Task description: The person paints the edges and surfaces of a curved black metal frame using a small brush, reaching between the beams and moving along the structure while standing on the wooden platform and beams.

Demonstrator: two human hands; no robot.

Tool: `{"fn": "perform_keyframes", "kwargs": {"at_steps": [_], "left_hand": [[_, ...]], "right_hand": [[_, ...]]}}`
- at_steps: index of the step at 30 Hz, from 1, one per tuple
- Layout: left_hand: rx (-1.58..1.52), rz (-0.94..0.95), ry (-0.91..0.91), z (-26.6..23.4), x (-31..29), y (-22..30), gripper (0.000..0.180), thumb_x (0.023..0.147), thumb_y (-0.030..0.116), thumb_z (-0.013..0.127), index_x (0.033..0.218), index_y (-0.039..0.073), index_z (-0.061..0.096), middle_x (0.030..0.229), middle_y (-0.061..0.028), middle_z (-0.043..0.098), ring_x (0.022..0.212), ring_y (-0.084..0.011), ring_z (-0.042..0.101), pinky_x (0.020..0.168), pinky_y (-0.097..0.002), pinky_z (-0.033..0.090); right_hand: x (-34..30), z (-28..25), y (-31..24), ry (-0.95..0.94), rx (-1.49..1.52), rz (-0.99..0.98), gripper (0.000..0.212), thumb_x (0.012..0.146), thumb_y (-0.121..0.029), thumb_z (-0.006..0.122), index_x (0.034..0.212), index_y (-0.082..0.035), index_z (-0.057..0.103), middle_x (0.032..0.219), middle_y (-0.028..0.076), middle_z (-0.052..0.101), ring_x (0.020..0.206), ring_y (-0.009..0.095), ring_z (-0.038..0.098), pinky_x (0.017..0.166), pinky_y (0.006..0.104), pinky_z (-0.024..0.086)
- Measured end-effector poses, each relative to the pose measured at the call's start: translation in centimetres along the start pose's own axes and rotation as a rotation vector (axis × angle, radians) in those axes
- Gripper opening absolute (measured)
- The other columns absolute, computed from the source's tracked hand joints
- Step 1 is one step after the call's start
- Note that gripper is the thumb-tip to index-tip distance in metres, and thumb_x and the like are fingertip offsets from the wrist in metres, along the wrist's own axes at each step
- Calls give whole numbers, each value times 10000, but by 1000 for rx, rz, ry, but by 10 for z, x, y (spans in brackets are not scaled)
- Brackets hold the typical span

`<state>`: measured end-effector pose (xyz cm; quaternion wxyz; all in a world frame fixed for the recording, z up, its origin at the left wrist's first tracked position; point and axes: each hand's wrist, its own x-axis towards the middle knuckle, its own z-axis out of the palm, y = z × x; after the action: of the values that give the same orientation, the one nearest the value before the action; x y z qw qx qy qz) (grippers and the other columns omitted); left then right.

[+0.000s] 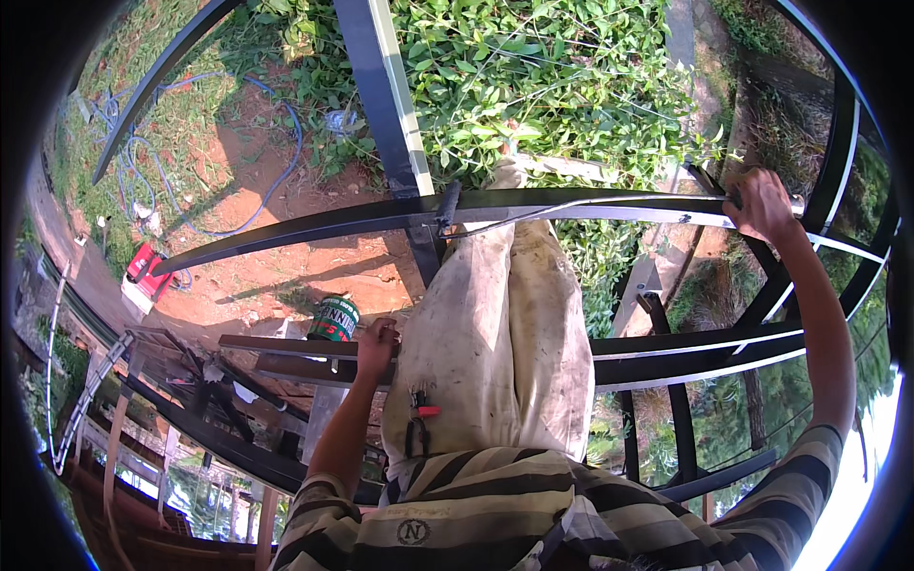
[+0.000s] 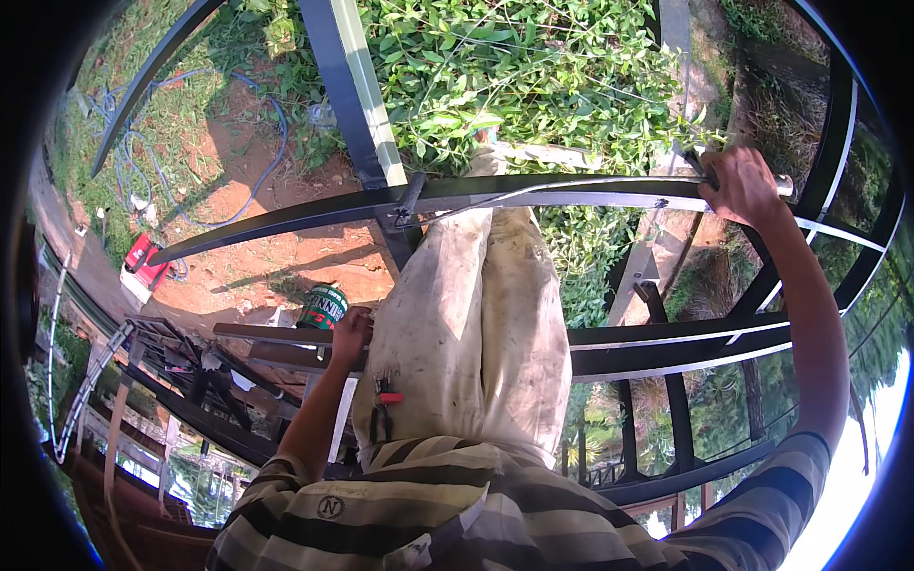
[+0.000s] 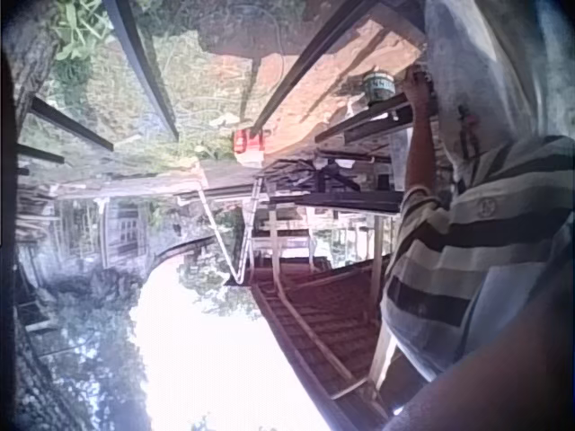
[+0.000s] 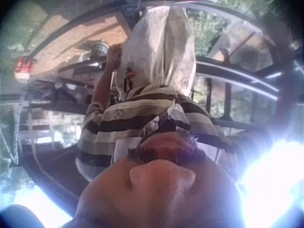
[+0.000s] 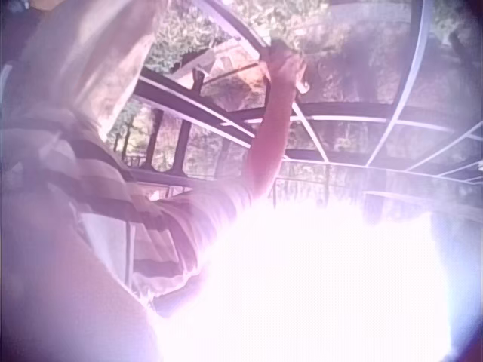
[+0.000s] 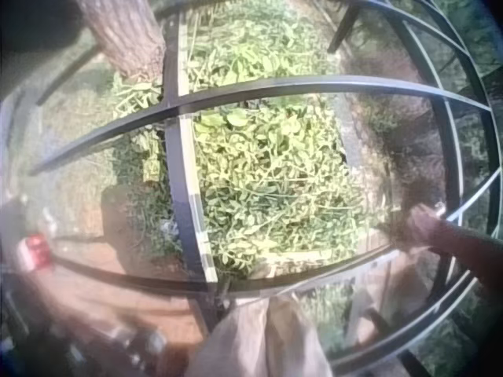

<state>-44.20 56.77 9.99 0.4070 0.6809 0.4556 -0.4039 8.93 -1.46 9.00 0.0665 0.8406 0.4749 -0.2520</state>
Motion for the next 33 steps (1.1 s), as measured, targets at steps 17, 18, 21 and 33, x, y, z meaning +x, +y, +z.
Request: {"fn": "perform_keyframes", "kwargs": {"at_steps": [17, 18, 21, 33], "left_hand": [[30, -94, -9, 21, 2, -5, 201, 987, 183, 596, 1097, 47, 696, 849, -141, 721, 784, -207, 708, 716, -370, 541], [-38, -165, -12, 20, -2, -5, 198, 985, 177, 597, 1095, 46, 697, 851, -135, 725, 778, -195, 705, 708, -366, 541], [-116, -150, 16, 22, -7, -19, 191, 981, 161, 595, 1094, 49, 701, 855, -118, 731, 771, -160, 698, 689, -355, 542], [68, 106, 101, 37, -4, 8, 203, 978, 187, 617, 1095, 47, 706, 962, -212, 722, 907, -329, 718, 808, -394, 540]], "right_hand": [[0, -21, 20, -212, 123, 202, 391, 789, -271, 754, 1129, -101, 662, 999, 141, 639, 1011, 356, 627, 968, 488, 476], [-13, -19, 31, -198, 112, 213, 394, 779, -254, 759, 1130, -102, 662, 988, 140, 630, 998, 360, 627, 954, 486, 484], [-25, -18, 25, -158, 228, 230, 394, 765, -232, 772, 1119, -104, 656, 985, 142, 619, 985, 363, 625, 934, 474, 494], [26, 11, -122, -240, 306, 413, 351, 815, -321, 713, 1085, -99, 677, 987, 219, 680, 974, 413, 650, 908, 521, 488]]}}
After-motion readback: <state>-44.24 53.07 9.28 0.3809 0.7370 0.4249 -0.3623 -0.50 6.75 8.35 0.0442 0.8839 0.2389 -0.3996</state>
